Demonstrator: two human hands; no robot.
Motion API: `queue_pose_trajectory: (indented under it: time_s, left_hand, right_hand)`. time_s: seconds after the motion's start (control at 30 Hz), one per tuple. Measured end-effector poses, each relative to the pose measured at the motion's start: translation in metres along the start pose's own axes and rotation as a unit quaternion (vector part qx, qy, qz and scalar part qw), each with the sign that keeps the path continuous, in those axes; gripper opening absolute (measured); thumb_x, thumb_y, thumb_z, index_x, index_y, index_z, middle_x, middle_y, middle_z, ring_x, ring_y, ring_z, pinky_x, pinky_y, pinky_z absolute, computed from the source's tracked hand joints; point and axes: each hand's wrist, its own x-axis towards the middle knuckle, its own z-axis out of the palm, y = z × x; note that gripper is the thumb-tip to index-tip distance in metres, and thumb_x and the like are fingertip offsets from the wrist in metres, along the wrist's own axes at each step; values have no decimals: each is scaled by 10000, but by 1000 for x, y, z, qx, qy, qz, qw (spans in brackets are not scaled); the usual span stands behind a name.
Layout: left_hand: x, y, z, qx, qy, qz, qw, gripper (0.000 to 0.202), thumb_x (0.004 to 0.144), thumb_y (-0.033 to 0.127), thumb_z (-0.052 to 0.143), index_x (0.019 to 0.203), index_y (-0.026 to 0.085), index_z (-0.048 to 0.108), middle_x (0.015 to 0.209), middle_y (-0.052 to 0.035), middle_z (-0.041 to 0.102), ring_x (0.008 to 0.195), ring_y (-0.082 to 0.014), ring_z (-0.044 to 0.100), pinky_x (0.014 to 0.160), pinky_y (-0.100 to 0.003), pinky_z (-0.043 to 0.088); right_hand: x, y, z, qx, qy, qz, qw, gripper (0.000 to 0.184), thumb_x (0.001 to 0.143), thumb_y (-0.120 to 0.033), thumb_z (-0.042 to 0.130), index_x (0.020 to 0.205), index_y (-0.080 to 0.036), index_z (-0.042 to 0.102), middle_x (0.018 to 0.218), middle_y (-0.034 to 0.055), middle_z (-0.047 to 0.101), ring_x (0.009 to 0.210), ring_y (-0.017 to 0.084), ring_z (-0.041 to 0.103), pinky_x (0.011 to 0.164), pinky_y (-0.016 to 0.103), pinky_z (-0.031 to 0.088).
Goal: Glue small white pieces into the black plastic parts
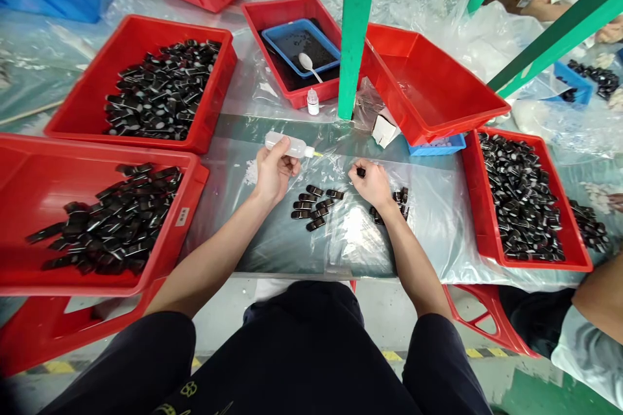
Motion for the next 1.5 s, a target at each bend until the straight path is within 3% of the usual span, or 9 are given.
queue_pose_trajectory:
  time_s: [0.07, 0.2, 0.3, 0.47, 0.6, 0.73, 1.23, 1.5]
  left_hand:
    - [0, 0, 0, 1, 0, 0, 1000, 513, 728, 647, 958, 719, 206, 696, 565, 19, 572, 464, -103, 512, 437, -257, 355]
    - [1, 1, 0, 10, 4, -5, 1000, 505, 725, 647, 944, 722, 210, 692, 557, 21, 563, 461, -104, 501, 441, -261, 356]
    - [1, 1, 0, 16, 6, -10, 1000, 511, 719, 656, 943, 736, 211, 692, 561, 20, 570, 467, -106, 503, 444, -259, 358]
    - [1, 0, -1, 10, 4, -4, 1000, 542, 689, 670, 970, 728, 210, 686, 565, 18, 573, 471, -107, 502, 438, -259, 347]
    - [1, -2, -1, 6, 2, -7, 1000, 540, 687, 662, 975, 723, 209, 683, 573, 18, 580, 472, -103, 500, 440, -257, 348]
    - [1, -3, -1, 12, -1, -12, 1000, 507, 718, 637, 952, 727, 216, 669, 571, 20, 579, 471, -104, 502, 443, -258, 344]
    - [-1, -3, 1, 17, -20, -4, 1000, 541, 708, 675, 978, 747, 198, 725, 545, 20, 584, 448, -99, 511, 429, -252, 347]
    - [-1, -4, 0, 29, -25, -6, 999, 601, 665, 719, 1002, 789, 199, 730, 564, 29, 605, 447, -98, 512, 427, -254, 385]
  right_hand:
    - [1, 4, 2, 25, 16, -7, 1000, 232, 1008, -444, 605, 877, -260, 654, 889, 84, 788, 859, 302, 743, 871, 427, 549]
    - [5, 20, 8, 164, 69, -22, 984, 396, 1068, -647, 591, 1217, -281, 623, 878, 9, 682, 768, 226, 642, 751, 371, 530]
    - [9, 32, 11, 257, 88, -31, 962, 408, 1100, -678, 554, 1293, -319, 539, 841, -38, 555, 676, 182, 528, 660, 334, 484]
    - [8, 28, 9, 328, 58, -97, 938, 492, 1078, -657, 695, 1375, -326, 484, 925, 1, 663, 664, 171, 542, 611, 339, 509]
    - [-1, 10, 6, 345, -19, -103, 933, 513, 1037, -746, 734, 1216, -284, 600, 906, 22, 765, 623, 147, 546, 587, 325, 496]
    - [-8, -3, 5, 332, -53, -94, 937, 560, 996, -802, 745, 1068, -251, 676, 915, 37, 811, 656, 143, 564, 597, 304, 460]
    - [-13, -11, 1, 310, -67, -104, 943, 578, 1004, -811, 725, 1086, -239, 724, 912, 50, 810, 756, 183, 650, 601, 315, 382]
    - [-14, -14, 0, 296, -68, -107, 947, 588, 998, -820, 727, 1063, -236, 725, 857, 34, 798, 661, 159, 555, 587, 320, 366]
